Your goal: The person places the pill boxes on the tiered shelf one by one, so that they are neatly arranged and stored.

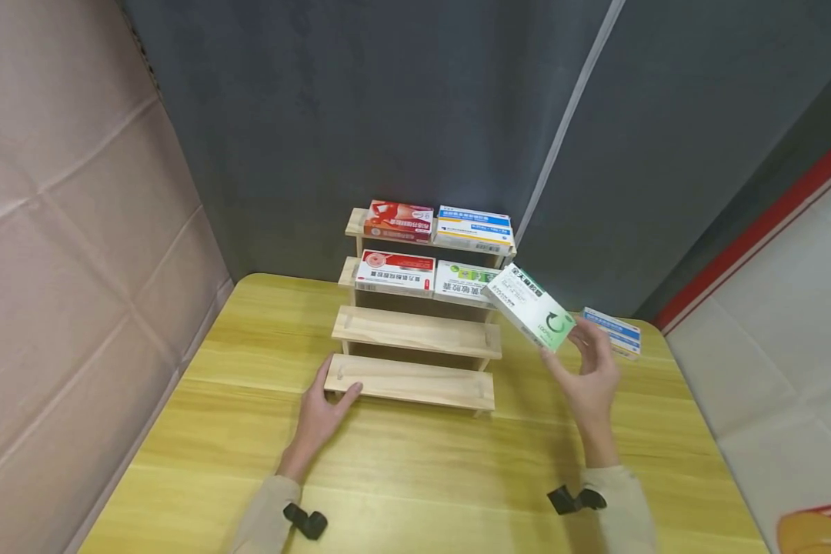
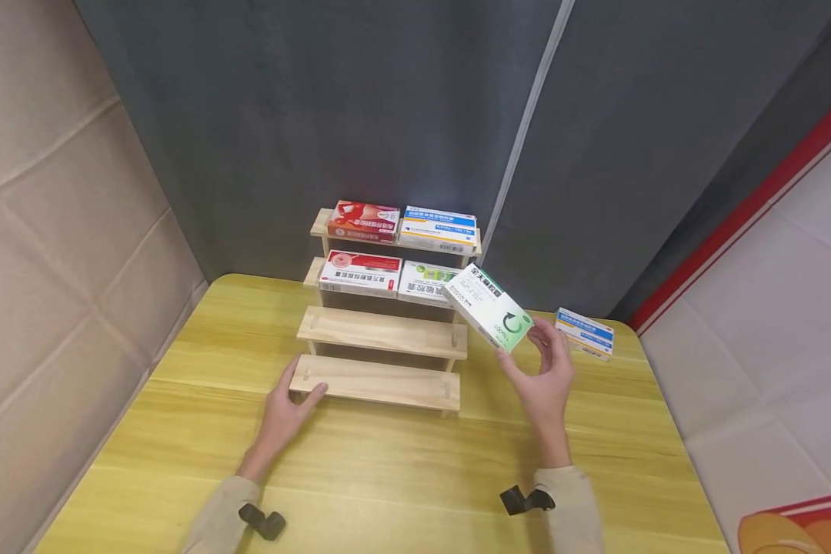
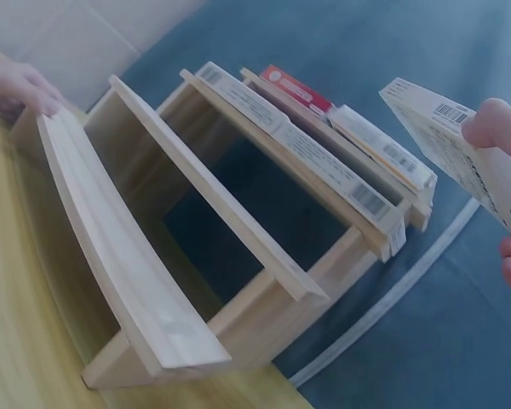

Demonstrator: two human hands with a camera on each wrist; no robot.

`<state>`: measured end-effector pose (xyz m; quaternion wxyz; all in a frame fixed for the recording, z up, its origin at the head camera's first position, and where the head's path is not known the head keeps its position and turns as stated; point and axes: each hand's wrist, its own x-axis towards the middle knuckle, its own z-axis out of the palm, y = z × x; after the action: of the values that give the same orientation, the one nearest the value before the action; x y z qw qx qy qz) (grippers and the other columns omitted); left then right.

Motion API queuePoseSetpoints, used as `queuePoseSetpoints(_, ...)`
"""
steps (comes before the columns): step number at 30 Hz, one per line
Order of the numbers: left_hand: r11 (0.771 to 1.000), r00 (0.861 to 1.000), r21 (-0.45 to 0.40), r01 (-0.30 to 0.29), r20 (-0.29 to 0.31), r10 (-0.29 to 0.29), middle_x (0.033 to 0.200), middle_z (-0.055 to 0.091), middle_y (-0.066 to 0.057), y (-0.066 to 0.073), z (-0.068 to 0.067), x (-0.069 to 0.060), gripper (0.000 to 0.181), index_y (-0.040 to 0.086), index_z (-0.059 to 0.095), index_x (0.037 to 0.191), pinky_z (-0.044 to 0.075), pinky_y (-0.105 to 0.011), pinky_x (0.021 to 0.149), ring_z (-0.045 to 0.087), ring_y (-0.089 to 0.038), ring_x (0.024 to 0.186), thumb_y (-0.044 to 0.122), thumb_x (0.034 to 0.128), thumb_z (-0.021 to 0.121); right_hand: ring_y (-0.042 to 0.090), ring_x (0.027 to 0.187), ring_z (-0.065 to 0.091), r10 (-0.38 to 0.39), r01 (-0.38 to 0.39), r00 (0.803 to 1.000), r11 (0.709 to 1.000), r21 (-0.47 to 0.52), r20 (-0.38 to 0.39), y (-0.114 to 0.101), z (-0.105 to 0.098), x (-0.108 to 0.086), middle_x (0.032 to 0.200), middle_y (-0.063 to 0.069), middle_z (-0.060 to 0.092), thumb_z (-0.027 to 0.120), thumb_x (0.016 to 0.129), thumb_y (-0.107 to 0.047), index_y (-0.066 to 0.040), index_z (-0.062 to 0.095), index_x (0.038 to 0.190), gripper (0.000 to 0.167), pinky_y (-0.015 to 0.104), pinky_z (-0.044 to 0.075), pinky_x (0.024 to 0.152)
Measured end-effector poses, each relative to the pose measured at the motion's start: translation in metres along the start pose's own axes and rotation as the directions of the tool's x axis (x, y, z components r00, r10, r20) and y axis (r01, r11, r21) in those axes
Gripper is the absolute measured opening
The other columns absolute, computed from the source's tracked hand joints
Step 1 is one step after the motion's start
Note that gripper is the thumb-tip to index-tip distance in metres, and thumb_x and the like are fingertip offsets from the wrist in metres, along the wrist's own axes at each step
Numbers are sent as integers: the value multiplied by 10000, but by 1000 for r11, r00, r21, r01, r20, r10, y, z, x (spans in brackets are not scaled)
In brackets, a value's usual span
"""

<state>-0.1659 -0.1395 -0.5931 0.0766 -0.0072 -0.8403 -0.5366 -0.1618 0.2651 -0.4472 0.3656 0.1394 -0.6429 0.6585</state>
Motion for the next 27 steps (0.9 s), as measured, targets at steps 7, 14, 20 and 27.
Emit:
queuePoseSetpoints(7, 1000, 1000, 4, 9, 3, -9, 1591, 391, -223, 1, 0, -1, 907, 204, 250, 1618, 321, -663, 1181, 384, -475, 1445, 498, 907, 732, 199, 1132, 626, -59, 61, 996, 998, -25, 70, -3, 9, -2, 1252, 151, 600, 699, 664, 293, 254, 500, 1273, 641, 241, 532, 1029)
queuePoseSetpoints(14, 1000, 1000, 5, 4, -5, -4, 1592, 391, -222, 1, 0, 0, 903, 201, 261, 1615, 320, -669, 1177, 379, -477, 1447, 508, 906, 729, 145, 1143, 642, -1, 10, 993, 998, -69, 120, -3, 13, -6, 1243, 83, 618, 708, 658, 289, 215, 523, 1292, 665, 228, 526, 1044)
queuePoseSetpoints(20, 1000, 1000, 11, 10, -5, -10, 1609, 364, -217, 1, 0, -1, 909, 205, 252, 1617, 308, -681, 1176, 361, -483, 1456, 518, 906, 723, 133, 1167, 628, 48, -30, 980, 995, -94, 191, -5, 21, -11, 1229, 46, 609, 726, 653, 288, 175, 529, 1324, 708, 245, 511, 1077)
queuePoseSetpoints(27, 1000, 1000, 15, 6, -6, -6, 1605, 370, -217, 2, 0, -1, 915, 194, 256, 1616, 312, -683, 1172, 365, -484, 1454, 515, 902, 729, 116, 1215, 589, 111, -64, 951, 984, -168, 288, 0, 30, -20, 1286, 192, 552, 762, 702, 233, 98, 509, 1396, 751, 263, 464, 1137)
